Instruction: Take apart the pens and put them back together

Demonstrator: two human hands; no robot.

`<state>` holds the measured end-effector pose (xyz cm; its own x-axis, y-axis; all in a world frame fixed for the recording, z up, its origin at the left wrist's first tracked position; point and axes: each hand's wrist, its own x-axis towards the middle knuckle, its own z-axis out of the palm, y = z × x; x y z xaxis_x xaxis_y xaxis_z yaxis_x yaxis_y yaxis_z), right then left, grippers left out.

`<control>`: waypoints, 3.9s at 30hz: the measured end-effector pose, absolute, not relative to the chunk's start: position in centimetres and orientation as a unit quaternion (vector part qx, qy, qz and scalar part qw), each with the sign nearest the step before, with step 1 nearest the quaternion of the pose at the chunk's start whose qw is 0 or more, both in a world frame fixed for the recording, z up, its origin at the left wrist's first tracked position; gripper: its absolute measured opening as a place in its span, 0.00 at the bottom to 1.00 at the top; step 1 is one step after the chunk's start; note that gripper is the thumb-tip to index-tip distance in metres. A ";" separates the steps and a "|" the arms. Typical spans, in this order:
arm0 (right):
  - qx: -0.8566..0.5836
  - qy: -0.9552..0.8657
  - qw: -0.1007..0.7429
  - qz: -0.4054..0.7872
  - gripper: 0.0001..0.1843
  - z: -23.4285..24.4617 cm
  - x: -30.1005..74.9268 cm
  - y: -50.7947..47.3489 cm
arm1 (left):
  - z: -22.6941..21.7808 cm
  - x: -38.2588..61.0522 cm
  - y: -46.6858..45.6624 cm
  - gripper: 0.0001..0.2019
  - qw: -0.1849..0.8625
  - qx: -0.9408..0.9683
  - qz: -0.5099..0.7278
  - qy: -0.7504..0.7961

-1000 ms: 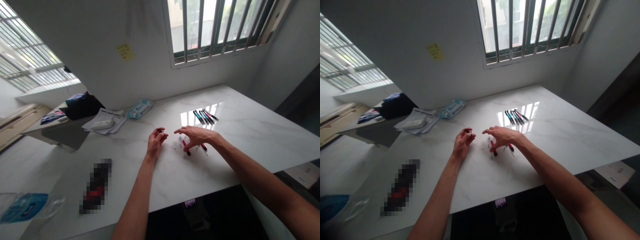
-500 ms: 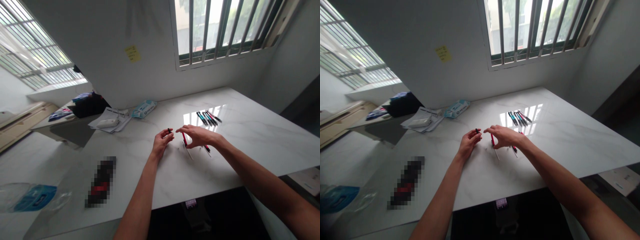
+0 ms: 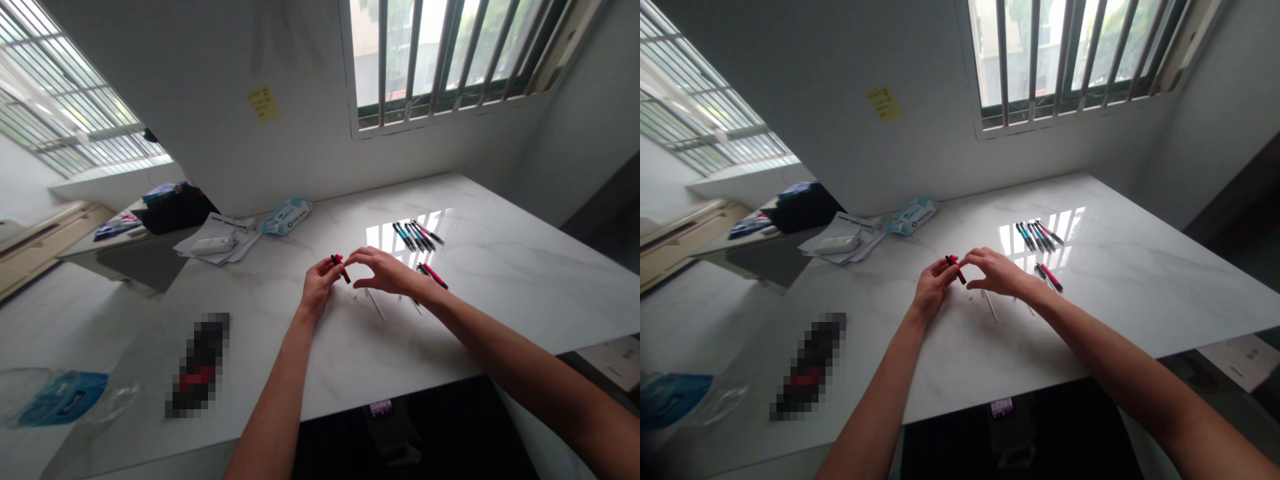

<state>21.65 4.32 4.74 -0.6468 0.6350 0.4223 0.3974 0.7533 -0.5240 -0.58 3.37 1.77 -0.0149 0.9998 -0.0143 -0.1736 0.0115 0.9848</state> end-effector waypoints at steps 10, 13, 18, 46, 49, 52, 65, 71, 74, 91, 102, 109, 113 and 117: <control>-0.282 -0.913 0.199 0.219 0.06 3.2 20.1 4.3 | 1.6 -0.8 3.9 0.28 0.497 0.444 0.579 0.469; -0.308 -0.888 0.258 0.224 0.06 3.4 20.3 4.5 | 1.5 -0.7 3.9 0.27 0.491 0.449 0.585 0.463; -0.330 -0.788 0.440 0.276 0.06 3.9 21.0 5.1 | 1.7 -0.2 3.5 0.23 0.497 0.491 0.560 0.445; -0.358 -0.783 0.436 0.263 0.07 5.2 21.6 4.9 | 2.1 0.2 2.9 0.18 0.505 0.555 0.499 0.433; -0.441 -0.801 0.357 0.192 0.07 6.4 21.9 4.0 | 2.2 0.1 3.1 0.19 0.498 0.542 0.514 0.440; -0.511 -0.819 0.217 0.144 0.13 7.3 22.1 1.6 | 2.2 -0.1 3.3 0.21 0.497 0.531 0.527 0.439; -0.651 -0.734 0.120 0.151 0.18 4.2 20.7 -4.1 | 2.5 0.0 3.6 0.25 0.491 0.533 0.555 0.408; -0.682 -0.710 0.123 0.127 0.20 4.1 19.6 -1.3 | 2.0 -0.3 4.0 0.26 0.482 0.534 0.564 0.405; -0.691 -0.705 0.106 0.121 0.21 4.4 18.8 -0.4 | 1.8 -0.4 4.2 0.26 0.481 0.531 0.568 0.405; -0.561 -0.693 0.398 0.218 0.09 8.0 19.5 1.8 | 0.8 -0.2 4.4 0.24 0.460 0.566 0.530 0.433; -0.436 -0.837 0.243 0.225 0.06 2.4 13.6 -10.0 | -0.1 -0.6 4.9 0.21 0.380 0.550 0.579 0.466; -0.489 -0.805 0.240 0.236 0.09 3.2 15.8 -7.7 | 0.6 -1.4 5.1 0.25 0.387 0.499 0.624 0.461; -0.439 -0.724 0.381 0.370 0.13 4.4 19.4 -5.0 | 0.8 -1.2 4.8 0.21 0.373 0.527 0.594 0.480; -0.397 -0.658 0.464 0.440 0.14 5.3 21.5 -2.1 | 0.7 -0.8 4.4 0.18 0.380 0.571 0.549 0.479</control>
<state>21.50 -2.05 5.32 -0.2538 0.9311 0.2621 0.1142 0.2979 -0.9477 -0.75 4.41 0.65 -0.0606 0.9630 0.2626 0.1297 -0.2533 0.9587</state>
